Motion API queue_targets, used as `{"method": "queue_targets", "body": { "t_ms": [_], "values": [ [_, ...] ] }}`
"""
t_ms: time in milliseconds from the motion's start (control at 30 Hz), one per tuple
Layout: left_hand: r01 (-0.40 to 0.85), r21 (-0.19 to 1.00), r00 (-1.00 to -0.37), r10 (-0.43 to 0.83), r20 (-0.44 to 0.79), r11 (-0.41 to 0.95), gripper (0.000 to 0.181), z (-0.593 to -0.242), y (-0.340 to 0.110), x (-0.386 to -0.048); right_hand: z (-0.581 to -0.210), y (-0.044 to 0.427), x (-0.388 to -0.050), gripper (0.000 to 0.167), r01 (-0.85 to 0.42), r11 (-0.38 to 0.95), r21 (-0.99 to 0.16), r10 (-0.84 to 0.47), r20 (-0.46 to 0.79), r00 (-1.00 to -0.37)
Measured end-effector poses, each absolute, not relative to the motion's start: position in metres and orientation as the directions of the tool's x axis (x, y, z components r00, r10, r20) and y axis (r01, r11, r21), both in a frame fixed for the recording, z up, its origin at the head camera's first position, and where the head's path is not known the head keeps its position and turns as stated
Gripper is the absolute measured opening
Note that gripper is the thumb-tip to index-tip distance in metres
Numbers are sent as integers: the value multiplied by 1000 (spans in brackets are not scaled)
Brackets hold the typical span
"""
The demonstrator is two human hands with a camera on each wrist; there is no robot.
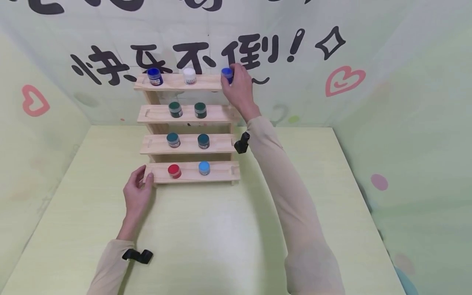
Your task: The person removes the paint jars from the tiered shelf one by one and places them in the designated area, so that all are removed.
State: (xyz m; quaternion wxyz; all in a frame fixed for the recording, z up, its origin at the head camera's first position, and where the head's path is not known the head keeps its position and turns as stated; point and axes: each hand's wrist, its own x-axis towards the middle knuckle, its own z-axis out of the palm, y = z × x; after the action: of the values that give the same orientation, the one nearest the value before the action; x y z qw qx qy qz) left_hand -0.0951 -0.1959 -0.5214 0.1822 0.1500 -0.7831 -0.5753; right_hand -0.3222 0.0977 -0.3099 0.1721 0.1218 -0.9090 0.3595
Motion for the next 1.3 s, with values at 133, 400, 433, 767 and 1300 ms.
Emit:
{"method": "queue_targets", "body": {
  "t_ms": [133,400,433,767,1300],
  "values": [
    [-39,962,-896,-436,86,269,42,-522,-194,-97,-311,103,-322,41,-365,706,-608,-84,440,-894],
    [-40,993,-915,-403,8,109,45,-521,-192,-101,-312,117,-322,38,-401,661,-634,-33,510,-860],
    [-35,995,-918,-397,3,88,46,-520,-191,-101,-311,119,-321,37,-400,658,-637,-26,512,-858],
    [15,1000,-936,-351,21,22,48,-521,-196,-100,-308,140,-317,35,-393,641,-660,48,545,-837],
    [-60,998,-944,-324,-64,-21,47,-519,-197,-109,-327,175,-306,36,-295,659,-692,114,480,-870]
  ]
}}
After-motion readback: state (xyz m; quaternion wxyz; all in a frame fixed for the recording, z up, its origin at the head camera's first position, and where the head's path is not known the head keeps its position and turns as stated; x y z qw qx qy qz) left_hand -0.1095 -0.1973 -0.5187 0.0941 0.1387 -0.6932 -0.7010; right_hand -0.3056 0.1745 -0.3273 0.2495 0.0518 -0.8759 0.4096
